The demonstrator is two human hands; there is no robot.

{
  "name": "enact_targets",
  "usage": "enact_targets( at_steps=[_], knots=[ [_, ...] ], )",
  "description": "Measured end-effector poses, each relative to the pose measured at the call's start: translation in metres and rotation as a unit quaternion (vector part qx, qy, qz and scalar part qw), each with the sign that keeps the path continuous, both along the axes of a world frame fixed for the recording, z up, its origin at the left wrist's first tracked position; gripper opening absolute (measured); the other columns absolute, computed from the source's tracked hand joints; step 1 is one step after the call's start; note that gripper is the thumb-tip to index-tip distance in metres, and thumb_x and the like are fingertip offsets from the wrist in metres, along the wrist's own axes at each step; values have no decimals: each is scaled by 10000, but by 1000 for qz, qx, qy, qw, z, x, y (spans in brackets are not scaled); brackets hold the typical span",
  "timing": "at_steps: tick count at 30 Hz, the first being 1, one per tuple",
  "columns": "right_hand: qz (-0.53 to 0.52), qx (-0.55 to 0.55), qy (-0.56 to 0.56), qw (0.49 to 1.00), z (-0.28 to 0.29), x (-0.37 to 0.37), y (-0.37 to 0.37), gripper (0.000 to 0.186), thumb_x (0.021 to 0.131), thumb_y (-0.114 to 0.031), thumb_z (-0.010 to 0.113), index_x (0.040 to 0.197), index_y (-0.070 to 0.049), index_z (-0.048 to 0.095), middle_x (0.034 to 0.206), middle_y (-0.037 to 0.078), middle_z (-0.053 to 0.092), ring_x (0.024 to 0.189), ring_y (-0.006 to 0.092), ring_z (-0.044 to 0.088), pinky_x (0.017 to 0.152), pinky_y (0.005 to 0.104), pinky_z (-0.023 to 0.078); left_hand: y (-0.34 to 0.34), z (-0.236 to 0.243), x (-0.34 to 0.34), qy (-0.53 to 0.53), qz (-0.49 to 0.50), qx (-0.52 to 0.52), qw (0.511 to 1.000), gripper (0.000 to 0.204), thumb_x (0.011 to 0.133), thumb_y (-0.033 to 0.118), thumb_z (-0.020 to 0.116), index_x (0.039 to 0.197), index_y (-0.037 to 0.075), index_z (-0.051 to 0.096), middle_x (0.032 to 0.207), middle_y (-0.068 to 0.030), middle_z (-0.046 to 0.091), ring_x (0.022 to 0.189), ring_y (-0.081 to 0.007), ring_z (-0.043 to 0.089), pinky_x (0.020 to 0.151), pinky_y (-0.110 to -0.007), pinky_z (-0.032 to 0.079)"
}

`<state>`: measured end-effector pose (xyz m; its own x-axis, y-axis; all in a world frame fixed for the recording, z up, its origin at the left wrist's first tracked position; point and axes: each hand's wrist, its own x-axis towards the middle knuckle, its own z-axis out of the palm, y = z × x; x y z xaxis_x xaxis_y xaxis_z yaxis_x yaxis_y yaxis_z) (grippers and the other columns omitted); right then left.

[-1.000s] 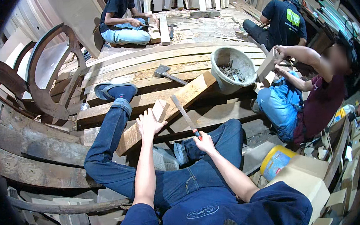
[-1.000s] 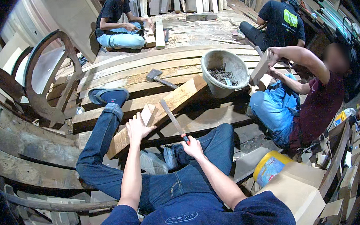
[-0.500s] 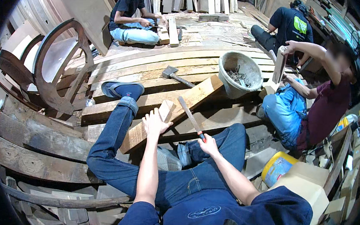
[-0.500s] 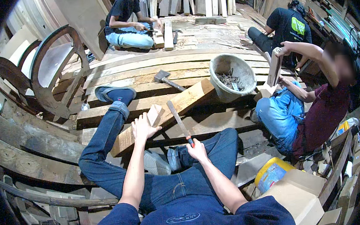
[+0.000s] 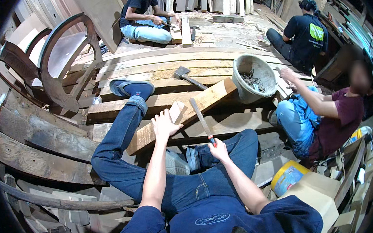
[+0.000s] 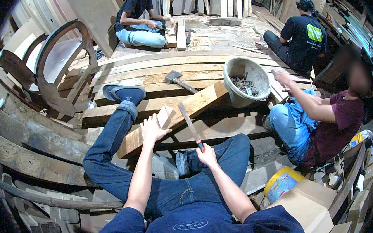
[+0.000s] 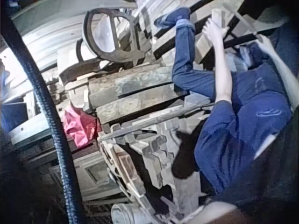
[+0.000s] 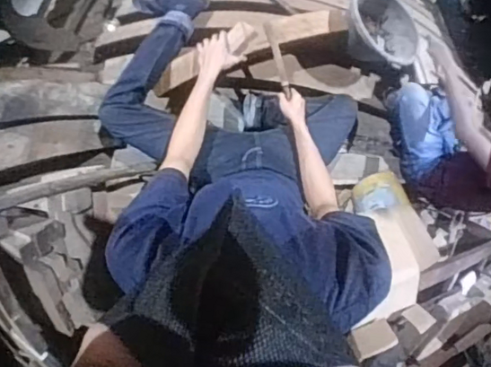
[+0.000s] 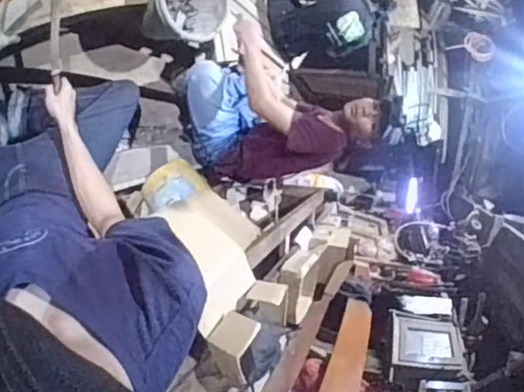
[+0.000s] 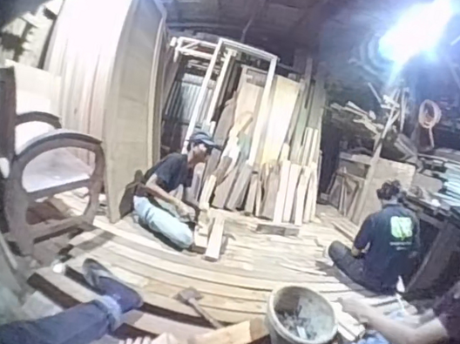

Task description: Manually sawing a piece of lumber while sitting on a workshop floor.

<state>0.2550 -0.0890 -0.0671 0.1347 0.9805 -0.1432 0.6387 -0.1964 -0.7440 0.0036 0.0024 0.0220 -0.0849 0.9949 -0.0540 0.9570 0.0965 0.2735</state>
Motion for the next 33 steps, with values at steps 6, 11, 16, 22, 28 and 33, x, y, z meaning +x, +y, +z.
enact_targets(
  at_steps=[6, 11, 16, 22, 28, 33],
  knots=[
    [-5, 28, 9, 1000, 3, -3, -1, 331, 810, -264, 633, 968, 13, 544, 746, 245, 595, 744, 405, 633, 673, 456, 475, -2, -2, -2, -6, 1, 53, 999, 922, 589, 521, 838, 1291, 34, 490, 1265, -175, 592, 1162, -387, 527, 1011, -513, 372],
    [33, 124, 45, 991, 29, -7, -9, 221, 875, -180, 602, 1048, -51, 553, 622, 221, 563, 629, 428, 619, 565, 483, 453, 2, -1, -1, -21, 2, 50, 999, 879, 576, 509, 844, 1249, 51, 513, 1241, -168, 591, 1155, -378, 529, 1000, -509, 380],
    [54, 137, 48, 988, 43, -20, -16, 226, 899, -161, 608, 1089, -57, 542, 605, 215, 547, 593, 413, 603, 534, 456, 438, 2, -13, -6, 2, 5, 57, 998, 905, 585, 548, 820, 1273, 63, 488, 1263, -160, 571, 1185, -366, 511, 1009, -516, 368],
    [92, 162, 54, 981, 38, -25, -18, 222, 906, -119, 598, 1093, -29, 518, 617, 218, 558, 594, 415, 603, 525, 474, 430, 1, -16, -1, 3, -1, 34, 999, 965, 586, 543, 814, 1344, 70, 449, 1312, -152, 537, 1188, -382, 493, 1033, -518, 336],
    [103, 158, 28, 982, 39, -27, -22, 203, 900, -128, 604, 1031, -19, 495, 631, 234, 562, 619, 446, 599, 538, 504, 429, -2, -11, 10, 28, -10, 133, 991, 1000, 557, 528, 831, 1342, 31, 463, 1369, -172, 484, 1242, -383, 438, 1067, -548, 285],
    [114, 151, 15, 982, 34, -32, -20, 244, 910, -132, 588, 1083, -19, 457, 693, 274, 591, 680, 461, 614, 574, 526, 468, 0, -13, 10, 7, -4, 97, 995, 978, 543, 434, 866, 1326, 28, 444, 1257, -167, 555, 1185, -361, 502, 1039, -516, 340]
  ],
)
